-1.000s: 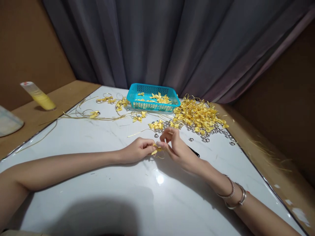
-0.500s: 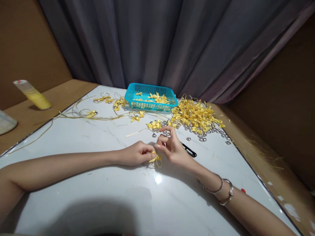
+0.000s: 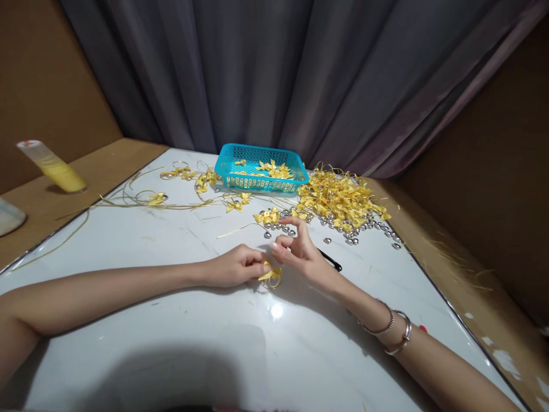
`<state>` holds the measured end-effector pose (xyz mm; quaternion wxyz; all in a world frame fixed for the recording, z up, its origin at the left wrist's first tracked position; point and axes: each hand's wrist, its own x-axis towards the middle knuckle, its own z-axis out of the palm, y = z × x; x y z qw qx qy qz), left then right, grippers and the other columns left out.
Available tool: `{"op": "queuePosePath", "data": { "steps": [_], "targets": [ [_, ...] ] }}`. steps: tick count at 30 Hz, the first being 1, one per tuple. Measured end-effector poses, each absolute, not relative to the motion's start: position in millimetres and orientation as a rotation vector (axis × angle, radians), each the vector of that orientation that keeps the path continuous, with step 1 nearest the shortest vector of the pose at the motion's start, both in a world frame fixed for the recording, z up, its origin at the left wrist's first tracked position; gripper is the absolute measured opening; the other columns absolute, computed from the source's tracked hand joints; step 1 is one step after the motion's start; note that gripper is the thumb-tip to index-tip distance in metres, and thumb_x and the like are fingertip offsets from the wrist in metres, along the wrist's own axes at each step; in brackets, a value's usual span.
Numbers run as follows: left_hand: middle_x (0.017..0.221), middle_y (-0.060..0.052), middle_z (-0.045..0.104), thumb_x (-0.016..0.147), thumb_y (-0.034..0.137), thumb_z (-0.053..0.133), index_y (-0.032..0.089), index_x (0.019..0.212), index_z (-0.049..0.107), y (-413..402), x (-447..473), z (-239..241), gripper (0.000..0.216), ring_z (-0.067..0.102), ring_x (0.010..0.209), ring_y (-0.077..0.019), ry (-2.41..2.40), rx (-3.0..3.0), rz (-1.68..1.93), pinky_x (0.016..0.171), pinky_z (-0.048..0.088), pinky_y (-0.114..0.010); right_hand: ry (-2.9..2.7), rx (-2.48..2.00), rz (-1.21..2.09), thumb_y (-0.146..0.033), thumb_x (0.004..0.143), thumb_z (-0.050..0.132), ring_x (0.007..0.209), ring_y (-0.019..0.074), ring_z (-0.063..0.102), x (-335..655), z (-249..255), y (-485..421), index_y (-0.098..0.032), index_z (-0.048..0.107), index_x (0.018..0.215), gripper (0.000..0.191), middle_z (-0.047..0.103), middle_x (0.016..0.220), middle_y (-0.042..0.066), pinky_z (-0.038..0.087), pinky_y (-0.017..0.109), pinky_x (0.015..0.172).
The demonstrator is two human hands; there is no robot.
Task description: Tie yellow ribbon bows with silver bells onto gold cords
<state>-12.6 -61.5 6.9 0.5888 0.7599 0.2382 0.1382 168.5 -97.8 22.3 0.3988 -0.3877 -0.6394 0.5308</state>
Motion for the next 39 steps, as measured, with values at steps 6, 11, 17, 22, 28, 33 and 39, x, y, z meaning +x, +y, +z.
{"op": "queuePosePath", "data": {
  "steps": [6,11,17,22,28,33,39],
  "targets": [
    [0.052,0.007,0.034,0.084,0.034,0.044,0.013,0.077,0.053,-62.6,-11.6,6.4,0.023,0.026,0.046,-0.0068,0.566,1.598,0.298,0.046,0.022,-0.022,-1.656,-0.989,1.239,-0.022,0.079,0.055,0.062,0.0134,0.048,162.6,19.8,-102.9,-0.022,0.024,0.113,0.046,0.051,0.060,-0.007,0.038,0.028,0.061],
    [0.052,0.007,0.035,0.082,0.035,0.047,0.015,0.069,0.049,-64.5,-10.2,6.2,0.024,0.025,0.045,-0.0059,0.555,1.507,0.298,0.045,0.021,-0.021,-1.728,-0.999,1.031,-0.017,0.078,0.053,0.059,0.0138,0.049,159.3,20.9,-105.1,-0.021,0.028,0.111,0.042,0.053,0.058,-0.006,0.040,0.030,0.062],
    [0.053,0.005,0.040,0.081,0.032,0.049,0.014,0.063,0.051,-67.7,-11.2,11.7,0.025,0.032,0.049,-0.0069,0.541,1.710,0.218,0.047,0.024,-0.020,-1.662,-1.070,0.890,-0.023,0.078,0.057,0.054,0.0140,0.048,169.5,34.3,-98.3,-0.024,0.030,0.105,0.038,0.051,0.059,-0.006,0.039,0.031,0.056],
    [0.050,0.007,0.036,0.085,0.036,0.045,0.014,0.064,0.052,-67.7,-10.7,11.9,0.031,0.029,0.046,-0.0066,0.568,1.687,0.220,0.046,0.023,-0.020,-1.644,-1.109,0.843,-0.025,0.077,0.060,0.054,0.0143,0.049,179.8,37.5,-91.7,-0.023,0.030,0.104,0.042,0.053,0.059,-0.006,0.040,0.032,0.058],
    [0.058,0.002,0.050,0.083,0.031,0.046,0.013,0.065,0.054,-68.2,-12.2,9.0,0.026,0.039,0.052,-0.0077,0.498,1.798,0.231,0.052,0.031,-0.020,-1.795,-1.180,0.896,-0.025,0.079,0.058,0.057,0.0147,0.055,183.2,42.4,-90.8,-0.021,0.035,0.104,0.035,0.058,0.058,-0.005,0.041,0.032,0.060],
    [0.056,0.003,0.046,0.084,0.029,0.044,0.014,0.064,0.053,-68.9,-12.4,9.3,0.026,0.036,0.051,-0.0073,0.475,1.799,0.263,0.050,0.028,-0.020,-1.840,-1.268,0.914,-0.027,0.079,0.061,0.069,0.0190,0.064,185.4,46.5,-93.3,-0.021,0.039,0.104,0.034,0.070,0.071,0.003,0.045,0.033,0.063],
    [0.050,0.007,0.036,0.084,0.027,0.045,0.015,0.061,0.046,-69.5,-11.0,12.1,0.027,0.027,0.045,-0.0061,0.514,1.692,0.279,0.046,0.023,-0.021,-1.593,-1.328,1.337,-0.035,0.084,0.053,0.052,0.0160,0.064,186.2,31.3,-101.3,-0.022,0.039,0.101,0.025,0.069,0.071,0.003,0.042,0.023,0.040]
  ]
}}
